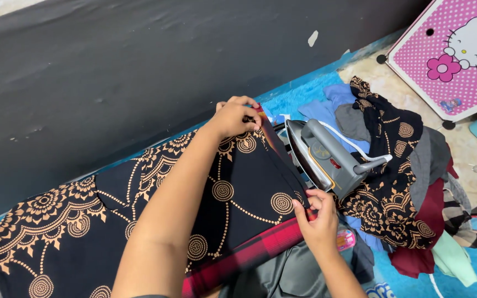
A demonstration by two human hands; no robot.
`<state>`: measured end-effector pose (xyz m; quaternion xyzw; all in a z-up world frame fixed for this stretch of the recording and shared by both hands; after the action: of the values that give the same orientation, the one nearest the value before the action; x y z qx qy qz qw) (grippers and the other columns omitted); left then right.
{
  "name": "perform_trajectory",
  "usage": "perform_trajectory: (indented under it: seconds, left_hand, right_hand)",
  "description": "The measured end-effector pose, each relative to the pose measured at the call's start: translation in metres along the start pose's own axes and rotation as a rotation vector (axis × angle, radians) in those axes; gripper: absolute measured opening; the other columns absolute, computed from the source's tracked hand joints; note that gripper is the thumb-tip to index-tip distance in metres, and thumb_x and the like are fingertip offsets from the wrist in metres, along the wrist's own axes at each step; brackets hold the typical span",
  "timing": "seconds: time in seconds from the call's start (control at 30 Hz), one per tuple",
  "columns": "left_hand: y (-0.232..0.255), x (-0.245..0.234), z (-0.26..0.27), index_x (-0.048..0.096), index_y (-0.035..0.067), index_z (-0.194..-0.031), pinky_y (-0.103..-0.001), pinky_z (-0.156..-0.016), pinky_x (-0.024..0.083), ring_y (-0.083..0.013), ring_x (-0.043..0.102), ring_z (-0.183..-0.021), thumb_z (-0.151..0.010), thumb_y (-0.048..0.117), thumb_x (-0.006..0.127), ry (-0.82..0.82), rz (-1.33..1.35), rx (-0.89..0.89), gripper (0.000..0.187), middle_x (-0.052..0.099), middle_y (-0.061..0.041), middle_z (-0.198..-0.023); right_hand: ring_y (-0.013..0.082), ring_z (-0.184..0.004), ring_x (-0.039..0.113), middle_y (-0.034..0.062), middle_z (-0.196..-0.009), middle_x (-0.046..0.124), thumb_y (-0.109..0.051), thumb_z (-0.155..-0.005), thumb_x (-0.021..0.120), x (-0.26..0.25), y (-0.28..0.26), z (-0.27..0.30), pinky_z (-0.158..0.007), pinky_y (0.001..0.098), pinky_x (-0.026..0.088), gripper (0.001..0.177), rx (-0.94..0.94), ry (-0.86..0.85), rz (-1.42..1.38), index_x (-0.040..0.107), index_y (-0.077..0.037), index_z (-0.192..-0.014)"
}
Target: The recorder is ironing and folding a black patterned garment on a low ironing board while sitting on the floor.
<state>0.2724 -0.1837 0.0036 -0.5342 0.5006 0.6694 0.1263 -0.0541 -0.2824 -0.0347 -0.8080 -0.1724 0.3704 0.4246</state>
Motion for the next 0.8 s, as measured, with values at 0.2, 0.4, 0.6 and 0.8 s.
perform_trajectory:
  seconds: [0.2,0.4,0.6,0.8]
  left_hand:
    - [0.014,0.011,-0.006,0.077,0.028,-0.083,-0.054,-0.107,0.025,-0.0153,0.046,-0.131,-0.077,0.023,0.084,-0.095,-0.238,0.201,0.010,0.064,0.011,-0.121]
    - [0.043,0.001,0.000,0.078,0.026,-0.081,-0.060,-0.105,0.021,-0.0162,0.041,-0.131,-0.074,0.022,0.084,-0.149,-0.232,0.209,0.010,0.060,0.009,-0.127]
    - [0.047,0.001,0.001,0.078,0.028,-0.082,-0.059,-0.107,0.021,-0.0157,0.039,-0.135,-0.074,0.019,0.081,-0.259,-0.304,0.206,0.012,0.059,0.011,-0.129]
    - [0.052,0.008,0.006,0.077,0.020,-0.077,-0.061,-0.107,0.025,-0.0191,0.042,-0.134,-0.076,0.015,0.078,0.070,-0.447,0.355,0.006,0.060,0.007,-0.126]
  right_hand:
    - [0.0145,-0.069,0.062,0.0042,-0.076,0.069,-0.013,-0.087,0.079,0.000,0.001,0.002,-0.073,0.0291,0.050,0.043,-0.022,0.004,0.018,0.053,-0.001,-0.118]
    - [0.0161,-0.071,0.061,0.0051,-0.078,0.069,-0.013,-0.087,0.079,-0.002,-0.002,0.002,-0.075,0.0298,0.050,0.044,-0.039,-0.005,0.005,0.052,-0.001,-0.119]
    - [0.0168,-0.071,0.062,0.0054,-0.078,0.070,-0.013,-0.086,0.080,-0.001,-0.002,0.003,-0.075,0.0306,0.050,0.044,-0.049,-0.001,0.031,0.052,0.000,-0.118]
    - [0.0151,-0.075,0.065,0.0060,-0.084,0.072,-0.012,-0.088,0.078,-0.001,0.003,0.003,-0.076,0.0293,0.052,0.044,-0.054,-0.027,-0.031,0.050,-0.001,-0.119]
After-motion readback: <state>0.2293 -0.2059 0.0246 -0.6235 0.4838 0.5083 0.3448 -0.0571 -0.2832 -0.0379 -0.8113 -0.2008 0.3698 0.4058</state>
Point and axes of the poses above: each hand's wrist, its own z-axis away from the middle knuckle, its own x-axis out of the palm, y = z × x, the point moved 5 cm from there along -z, towards the middle knuckle
